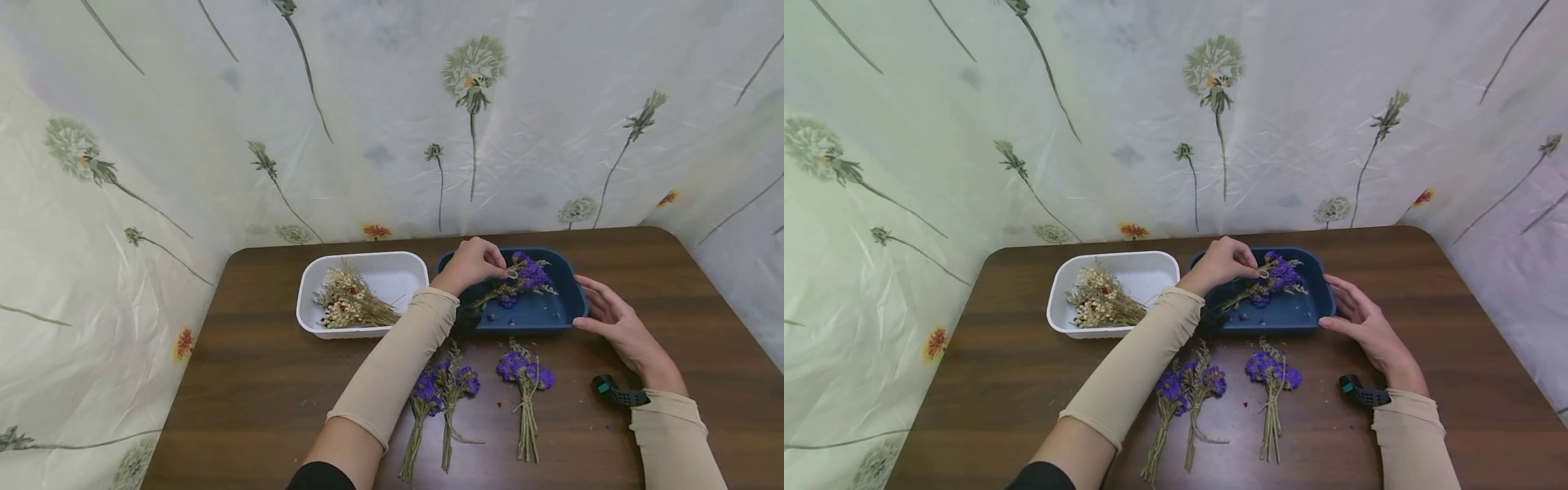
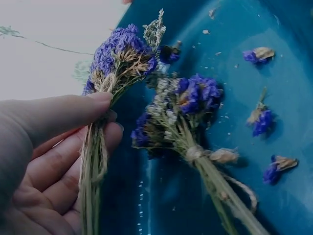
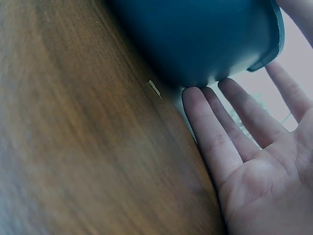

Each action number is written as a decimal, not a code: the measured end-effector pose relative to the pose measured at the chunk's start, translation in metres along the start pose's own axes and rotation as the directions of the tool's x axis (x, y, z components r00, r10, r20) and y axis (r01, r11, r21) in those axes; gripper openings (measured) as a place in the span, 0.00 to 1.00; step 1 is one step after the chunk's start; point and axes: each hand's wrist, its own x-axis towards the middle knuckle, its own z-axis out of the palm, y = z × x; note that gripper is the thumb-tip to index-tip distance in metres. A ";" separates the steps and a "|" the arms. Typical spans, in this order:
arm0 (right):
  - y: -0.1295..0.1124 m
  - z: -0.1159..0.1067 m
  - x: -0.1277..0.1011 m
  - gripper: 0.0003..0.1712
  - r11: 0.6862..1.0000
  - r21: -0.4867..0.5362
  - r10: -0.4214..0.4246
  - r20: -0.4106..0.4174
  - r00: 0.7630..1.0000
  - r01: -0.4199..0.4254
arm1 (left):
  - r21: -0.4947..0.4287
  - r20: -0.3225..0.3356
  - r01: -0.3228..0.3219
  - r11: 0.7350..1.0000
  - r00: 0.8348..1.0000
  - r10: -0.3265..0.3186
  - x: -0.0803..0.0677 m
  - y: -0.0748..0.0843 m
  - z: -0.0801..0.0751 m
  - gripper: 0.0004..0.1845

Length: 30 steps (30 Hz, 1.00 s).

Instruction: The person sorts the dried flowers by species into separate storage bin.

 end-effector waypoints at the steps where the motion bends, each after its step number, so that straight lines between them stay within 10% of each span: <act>1: 0.000 0.000 0.000 0.44 1.000 0.000 0.002 -0.001 1.000 -0.002 | 0.009 0.004 0.007 1.000 1.000 -0.007 0.001 0.000 0.002 0.04; 30: -0.001 0.001 0.000 0.44 1.000 0.027 -0.002 -0.002 1.000 0.003 | 0.050 0.037 0.014 0.999 0.999 -0.016 0.000 -0.014 0.000 0.04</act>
